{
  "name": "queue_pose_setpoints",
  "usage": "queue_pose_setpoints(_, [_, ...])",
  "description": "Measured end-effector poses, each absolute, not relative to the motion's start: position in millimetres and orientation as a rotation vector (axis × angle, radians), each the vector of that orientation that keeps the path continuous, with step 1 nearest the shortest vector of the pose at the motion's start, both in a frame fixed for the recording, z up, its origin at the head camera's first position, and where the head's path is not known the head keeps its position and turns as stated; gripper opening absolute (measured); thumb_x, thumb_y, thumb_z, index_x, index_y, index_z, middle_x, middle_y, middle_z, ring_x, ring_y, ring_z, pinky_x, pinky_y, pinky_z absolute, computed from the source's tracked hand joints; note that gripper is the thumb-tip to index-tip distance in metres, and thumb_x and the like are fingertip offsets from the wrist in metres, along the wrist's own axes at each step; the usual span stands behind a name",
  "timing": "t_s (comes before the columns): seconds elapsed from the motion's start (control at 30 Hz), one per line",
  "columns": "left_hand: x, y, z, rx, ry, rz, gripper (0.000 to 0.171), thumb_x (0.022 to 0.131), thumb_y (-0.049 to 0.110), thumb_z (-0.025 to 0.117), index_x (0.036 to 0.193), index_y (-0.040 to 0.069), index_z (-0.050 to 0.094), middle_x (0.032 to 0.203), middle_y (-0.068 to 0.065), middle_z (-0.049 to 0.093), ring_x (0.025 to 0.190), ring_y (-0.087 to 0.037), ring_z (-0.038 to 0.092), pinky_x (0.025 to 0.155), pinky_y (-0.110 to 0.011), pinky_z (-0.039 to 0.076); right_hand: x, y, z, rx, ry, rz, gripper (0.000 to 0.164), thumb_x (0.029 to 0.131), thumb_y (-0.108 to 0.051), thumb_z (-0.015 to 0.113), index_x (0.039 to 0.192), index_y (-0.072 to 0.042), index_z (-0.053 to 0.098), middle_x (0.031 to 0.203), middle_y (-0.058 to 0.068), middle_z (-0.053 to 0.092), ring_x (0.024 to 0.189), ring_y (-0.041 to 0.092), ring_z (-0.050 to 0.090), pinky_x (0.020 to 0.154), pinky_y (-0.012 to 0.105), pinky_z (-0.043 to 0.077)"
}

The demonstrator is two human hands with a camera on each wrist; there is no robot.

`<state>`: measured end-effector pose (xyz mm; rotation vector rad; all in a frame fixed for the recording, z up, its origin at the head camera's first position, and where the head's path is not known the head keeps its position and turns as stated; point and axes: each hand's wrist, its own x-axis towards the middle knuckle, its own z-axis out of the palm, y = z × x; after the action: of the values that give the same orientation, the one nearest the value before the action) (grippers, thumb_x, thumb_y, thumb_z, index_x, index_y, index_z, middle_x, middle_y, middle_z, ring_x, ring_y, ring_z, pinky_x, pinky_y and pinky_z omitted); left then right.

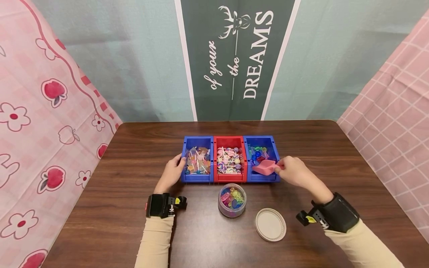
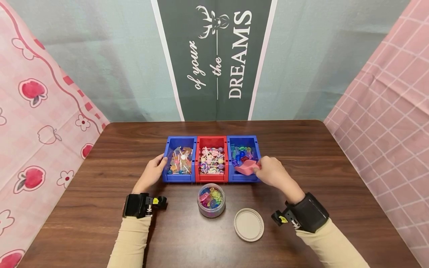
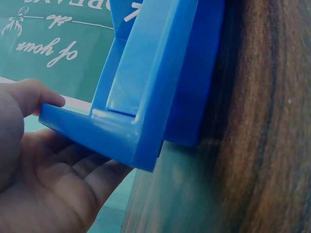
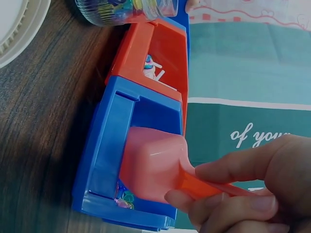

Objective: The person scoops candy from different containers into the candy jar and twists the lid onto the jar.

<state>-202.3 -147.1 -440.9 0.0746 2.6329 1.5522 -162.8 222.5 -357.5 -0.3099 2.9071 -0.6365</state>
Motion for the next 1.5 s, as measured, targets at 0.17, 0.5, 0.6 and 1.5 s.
queue_pose_setpoints(0.17, [-202,-147,-440,0.067,2.626,1.545,0.049,0.101,0.022,0.038,0.141,-0.005,0.036,0.134,-0.029,0.050,0.113,-0.033,0.051,0.104,-0.054,0.039,-165,220,-357,-0.281,2.917,-0.600,0.039,0.085,-0.010,0.060,0.051,-0.009,0.041,0.048,-0.003,0.029,0.044,0.011,0.031,0.044,0.023,0.024])
queue_pose_setpoints(0.5, [-203,-145,-440,0.082,2.639,1.541,0.047,0.101,0.020,0.039,0.140,-0.007,0.038,0.132,-0.029,0.052,0.110,-0.033,0.052,0.102,-0.054,0.041,-168,212,-357,-0.222,2.894,-0.562,0.039,0.084,-0.011,0.061,0.050,-0.011,0.042,0.047,-0.004,0.032,0.044,0.011,0.033,0.043,0.022,0.025])
queue_pose_setpoints(0.6, [-204,-145,-440,0.083,2.637,1.542,0.047,0.101,0.020,0.038,0.140,-0.007,0.038,0.132,-0.029,0.051,0.111,-0.033,0.052,0.102,-0.054,0.041,-168,210,-359,-0.210,2.887,-0.567,0.039,0.084,-0.011,0.062,0.050,-0.011,0.044,0.047,-0.004,0.033,0.046,0.012,0.035,0.044,0.023,0.026])
queue_pose_setpoints(1.5, [-202,-147,-439,0.068,2.625,1.536,0.048,0.101,0.021,0.037,0.141,-0.005,0.036,0.133,-0.028,0.051,0.109,-0.033,0.052,0.102,-0.054,0.041,-177,185,-414,-0.064,3.160,-0.726,0.035,0.081,-0.011,0.061,0.049,-0.005,0.048,0.046,0.003,0.040,0.047,0.022,0.043,0.044,0.028,0.030])
